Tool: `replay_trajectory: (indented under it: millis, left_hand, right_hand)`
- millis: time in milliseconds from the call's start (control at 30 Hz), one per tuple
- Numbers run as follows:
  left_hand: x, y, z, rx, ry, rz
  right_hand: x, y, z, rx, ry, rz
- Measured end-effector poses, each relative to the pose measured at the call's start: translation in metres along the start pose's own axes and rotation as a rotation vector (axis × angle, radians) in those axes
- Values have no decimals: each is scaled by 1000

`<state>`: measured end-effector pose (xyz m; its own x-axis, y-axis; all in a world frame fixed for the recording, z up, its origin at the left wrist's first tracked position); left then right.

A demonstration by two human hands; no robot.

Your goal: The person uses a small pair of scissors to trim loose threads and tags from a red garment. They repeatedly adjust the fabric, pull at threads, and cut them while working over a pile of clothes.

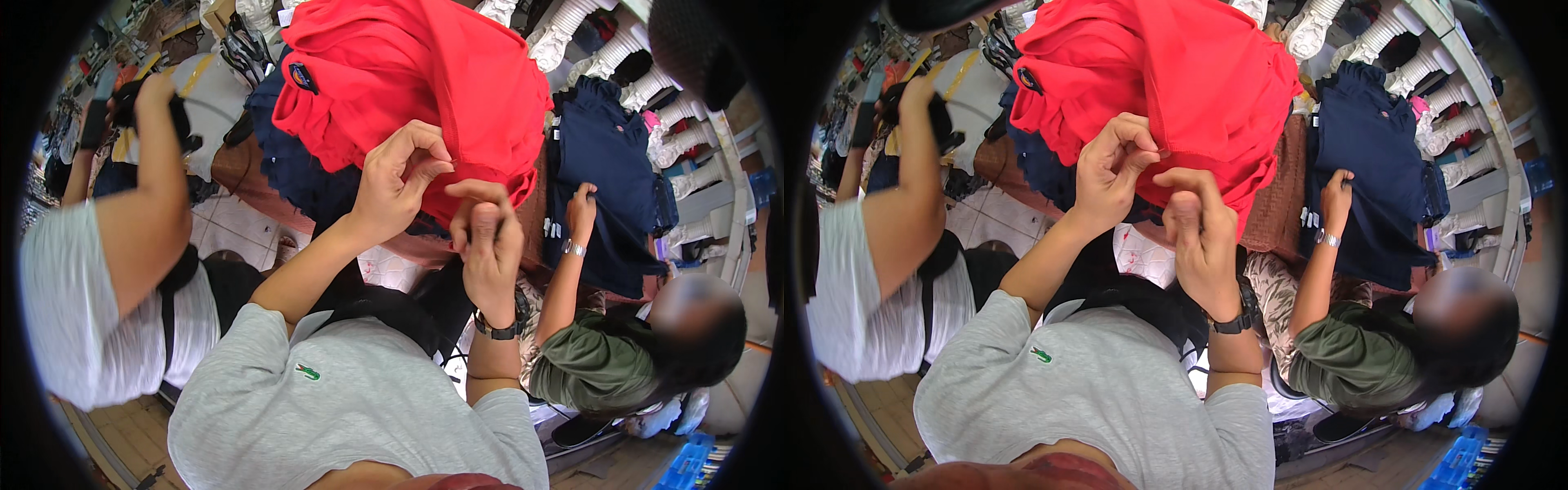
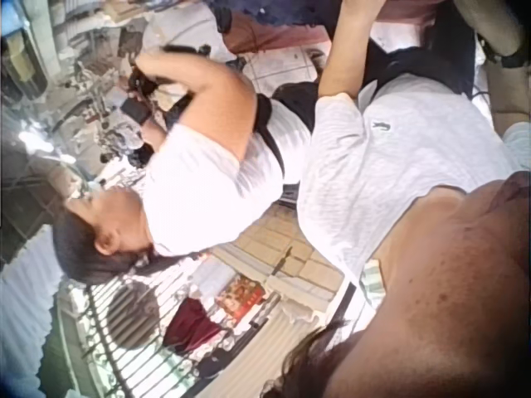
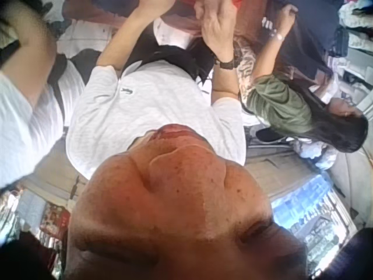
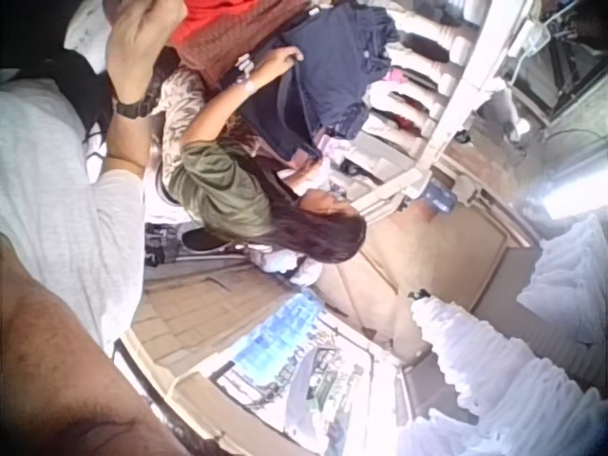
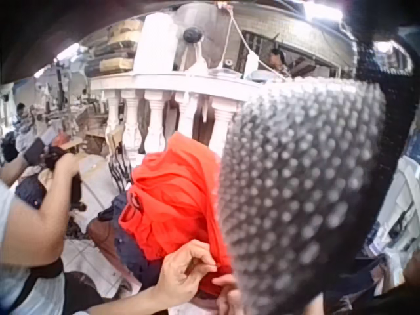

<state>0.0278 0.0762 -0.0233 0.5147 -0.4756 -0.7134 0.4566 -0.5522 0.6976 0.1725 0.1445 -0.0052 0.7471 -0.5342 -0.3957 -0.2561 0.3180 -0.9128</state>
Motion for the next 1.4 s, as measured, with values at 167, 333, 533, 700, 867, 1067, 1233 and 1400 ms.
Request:
replay_trajectory:
  millis: [167, 333, 533, 700, 867, 1067, 1233, 1400]
  left_hand:
    - [1, -1, -1, 69, -13, 1]
    - [2, 1, 1, 76, -68, 56]
    - [4, 5, -1, 222, -53, 156]
    - [2, 4, 0, 68, -95, 70]
    - [5, -6, 3, 33, -96, 17]
    - [8, 0, 1, 116, -96, -24]
    - [-9, 7, -4, 7, -178, -74]
    - [-31, 20, -9, -132, -65, -171]
  right_hand:
    - [-7, 16, -8, -295, -56, -349]
    - [-13, 16, -11, -313, -84, -401]
    - [-22, 11, -12, -385, -87, -388]
    - [-27, 18, -14, -389, -42, -344]
    - [-26, 27, -10, -391, -87, -295]
    - [-12, 0, 10, -75, 360, 168]
    - [-39, -12, 18, 602, 345, 484]
    - [-60, -15, 17, 528, 287, 586]
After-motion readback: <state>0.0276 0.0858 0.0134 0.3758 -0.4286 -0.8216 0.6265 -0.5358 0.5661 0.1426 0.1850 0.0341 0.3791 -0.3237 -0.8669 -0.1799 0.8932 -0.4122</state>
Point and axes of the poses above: each hand's wrist, its own x-axis away from the middle knuckle, its own z-axis out of the back of the hand, y = z × x, the point moved 2 cm from there along -x, towards the middle knuckle, and after that the axes turned 1 degree about y, right-handed, at the moved point
